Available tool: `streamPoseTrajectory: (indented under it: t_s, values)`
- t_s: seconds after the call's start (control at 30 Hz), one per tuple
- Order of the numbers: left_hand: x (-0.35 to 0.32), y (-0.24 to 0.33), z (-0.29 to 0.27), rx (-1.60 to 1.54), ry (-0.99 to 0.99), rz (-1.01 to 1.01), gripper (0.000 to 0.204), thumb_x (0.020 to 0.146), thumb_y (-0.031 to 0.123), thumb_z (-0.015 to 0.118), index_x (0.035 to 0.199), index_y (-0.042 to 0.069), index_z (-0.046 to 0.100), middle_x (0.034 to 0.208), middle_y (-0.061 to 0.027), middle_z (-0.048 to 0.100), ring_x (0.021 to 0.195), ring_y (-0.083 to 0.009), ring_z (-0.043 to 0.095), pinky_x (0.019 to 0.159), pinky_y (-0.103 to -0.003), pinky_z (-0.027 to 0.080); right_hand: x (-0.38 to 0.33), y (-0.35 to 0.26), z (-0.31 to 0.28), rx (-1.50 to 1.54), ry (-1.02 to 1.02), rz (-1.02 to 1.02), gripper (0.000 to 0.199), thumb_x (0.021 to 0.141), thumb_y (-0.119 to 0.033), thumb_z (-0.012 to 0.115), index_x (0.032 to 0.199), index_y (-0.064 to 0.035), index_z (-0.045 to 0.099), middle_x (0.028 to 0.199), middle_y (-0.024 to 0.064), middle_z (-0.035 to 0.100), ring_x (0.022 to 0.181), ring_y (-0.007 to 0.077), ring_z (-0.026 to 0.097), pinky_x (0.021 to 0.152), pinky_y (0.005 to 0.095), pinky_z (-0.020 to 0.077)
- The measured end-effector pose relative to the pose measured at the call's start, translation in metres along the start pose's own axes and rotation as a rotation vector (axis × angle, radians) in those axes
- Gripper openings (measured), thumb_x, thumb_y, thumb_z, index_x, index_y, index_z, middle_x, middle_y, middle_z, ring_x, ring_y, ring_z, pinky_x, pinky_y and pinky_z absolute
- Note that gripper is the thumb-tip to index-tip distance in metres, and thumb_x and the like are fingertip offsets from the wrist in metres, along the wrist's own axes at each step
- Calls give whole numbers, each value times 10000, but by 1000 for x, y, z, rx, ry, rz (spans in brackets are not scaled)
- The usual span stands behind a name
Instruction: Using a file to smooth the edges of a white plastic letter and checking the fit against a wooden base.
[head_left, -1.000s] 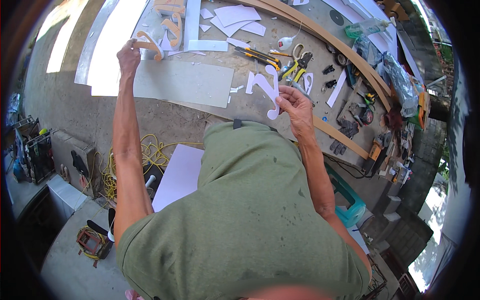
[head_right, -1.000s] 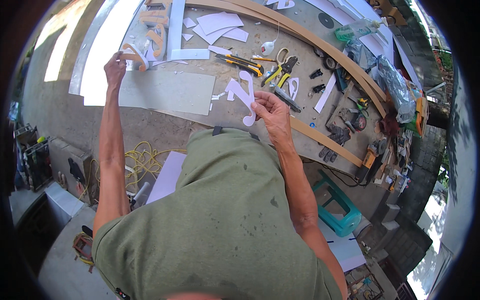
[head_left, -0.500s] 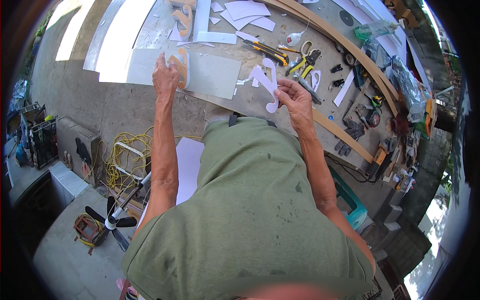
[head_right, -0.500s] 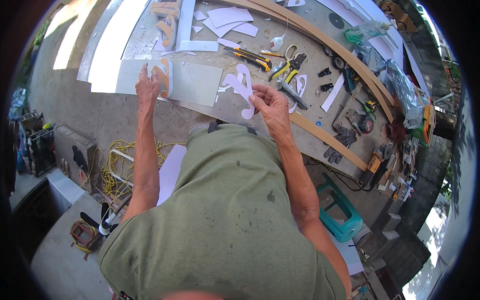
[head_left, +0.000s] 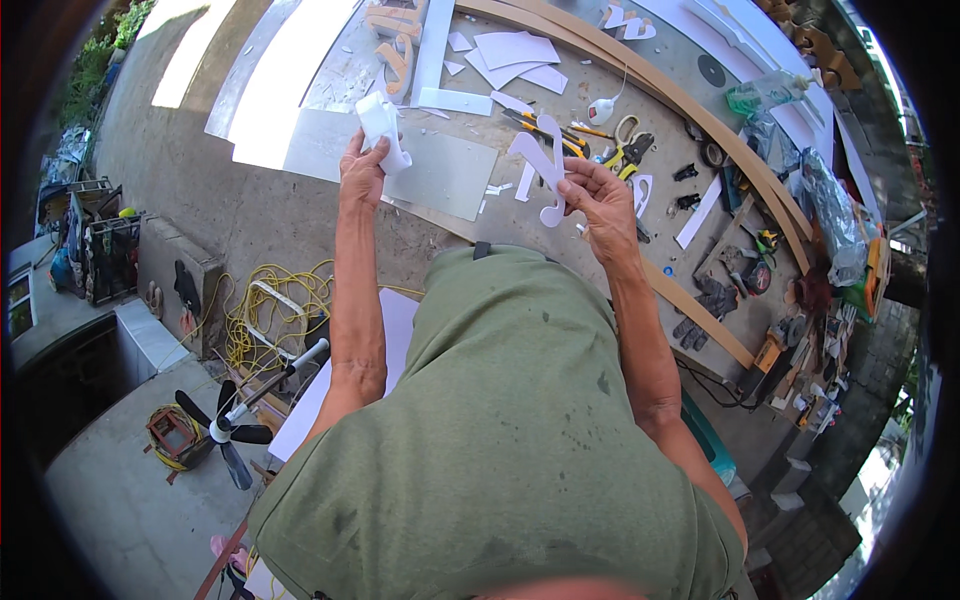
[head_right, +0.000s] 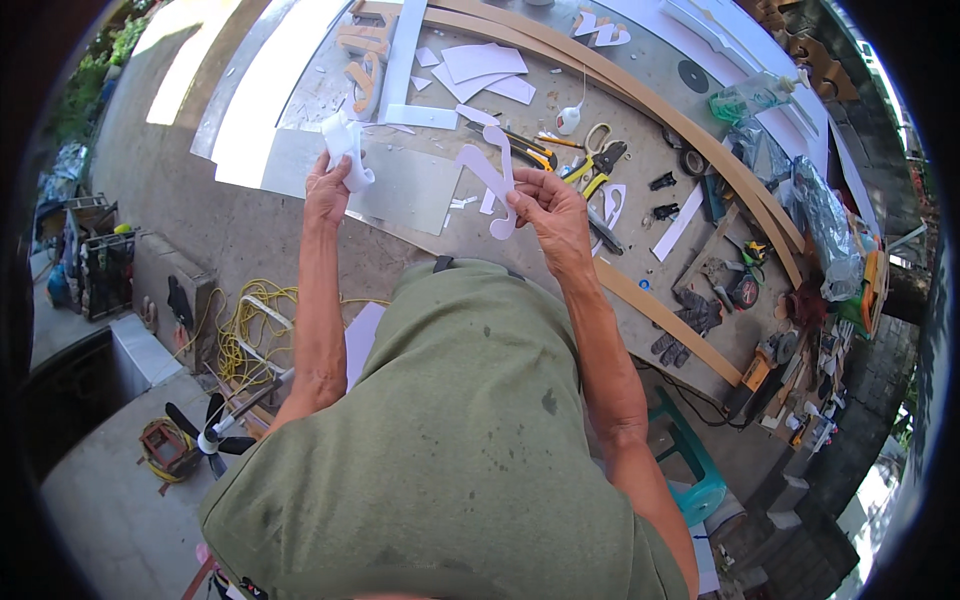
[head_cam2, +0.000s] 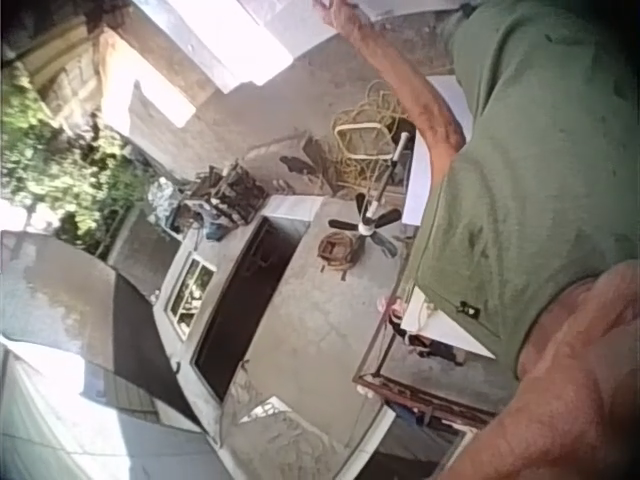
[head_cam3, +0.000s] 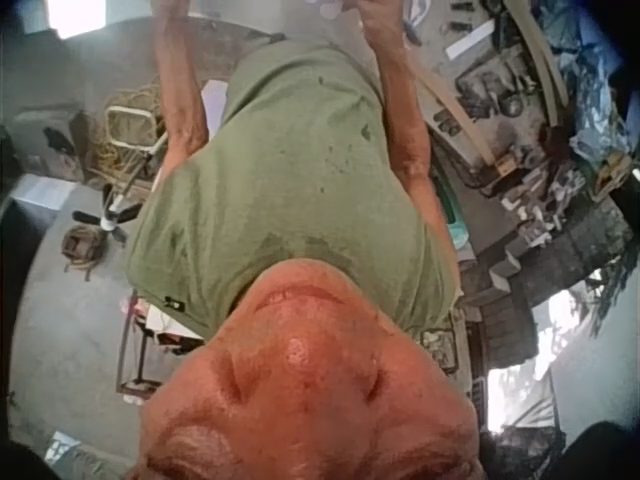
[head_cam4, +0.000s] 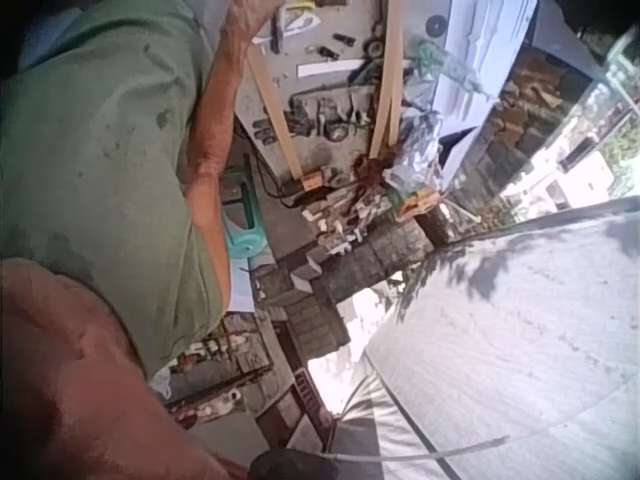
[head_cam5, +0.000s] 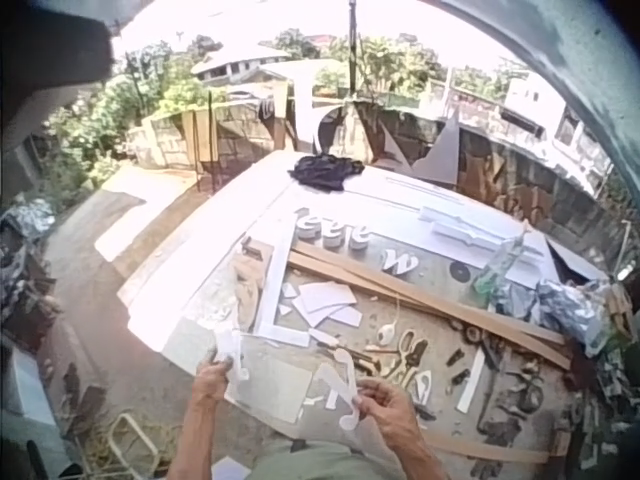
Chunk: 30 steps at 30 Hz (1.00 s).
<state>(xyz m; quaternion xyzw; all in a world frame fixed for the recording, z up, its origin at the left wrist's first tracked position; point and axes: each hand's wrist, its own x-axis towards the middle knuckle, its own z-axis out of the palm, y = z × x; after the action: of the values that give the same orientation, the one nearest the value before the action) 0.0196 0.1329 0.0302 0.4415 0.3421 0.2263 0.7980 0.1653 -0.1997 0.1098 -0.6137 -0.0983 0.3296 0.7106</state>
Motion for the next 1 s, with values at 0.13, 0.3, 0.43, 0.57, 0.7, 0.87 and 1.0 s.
streamPoseTrajectory:
  t_s: [0.13,0.3,0.43,0.57,0.7,0.87,1.0]
  values:
    - [-32,2,23,-426,-354,-11,596,917,95,661,1436,12,381,1124,-170,620,1021,-263,624,1050,-472,480,5,-18,11,89,-40,-19,337,877,-77,741,1181,29,641,947,66,724,763,96,645,621,239,508]
    - [-62,-3,82,-581,-533,-41,570,928,122,652,1432,31,402,1142,-133,596,1102,-258,570,1092,-503,437,10,-31,33,168,-129,-25,341,873,-89,750,1171,33,641,939,66,718,767,100,649,640,243,528]
    - [-77,-10,114,-706,-530,-148,544,934,137,649,1421,40,426,1172,-131,609,1117,-261,581,1079,-504,451,11,-42,47,151,-175,-43,351,873,-81,749,1185,32,637,961,61,712,769,98,644,642,240,528]
    - [-78,-24,118,-482,-500,-78,597,930,98,662,1456,42,383,1218,-127,615,1158,-269,602,1047,-497,476,8,-48,51,-366,164,-433,257,861,-33,721,1107,-5,650,886,67,680,742,138,652,599,274,519]
    - [-95,-16,142,-353,-520,-58,567,928,100,667,1431,32,414,1293,-88,593,1215,-243,565,1083,-483,424,12,-40,53,-938,463,-1046,239,815,25,693,1038,-38,631,879,102,632,711,238,660,564,331,513]
    - [-94,-29,141,-287,-564,-146,543,930,58,656,1417,15,421,1340,-95,560,1227,-226,556,1079,-445,419,0,-33,55,-1127,133,-1001,312,802,-107,720,1099,-52,637,1021,90,646,913,266,647,744,393,488]
    - [-97,-25,145,-290,-594,-160,496,949,65,638,1402,6,446,1315,-89,583,1221,-218,557,1064,-428,440,2,-36,48,-1049,112,-1006,319,808,-85,716,1116,-55,641,1051,99,635,957,276,626,780,385,475]
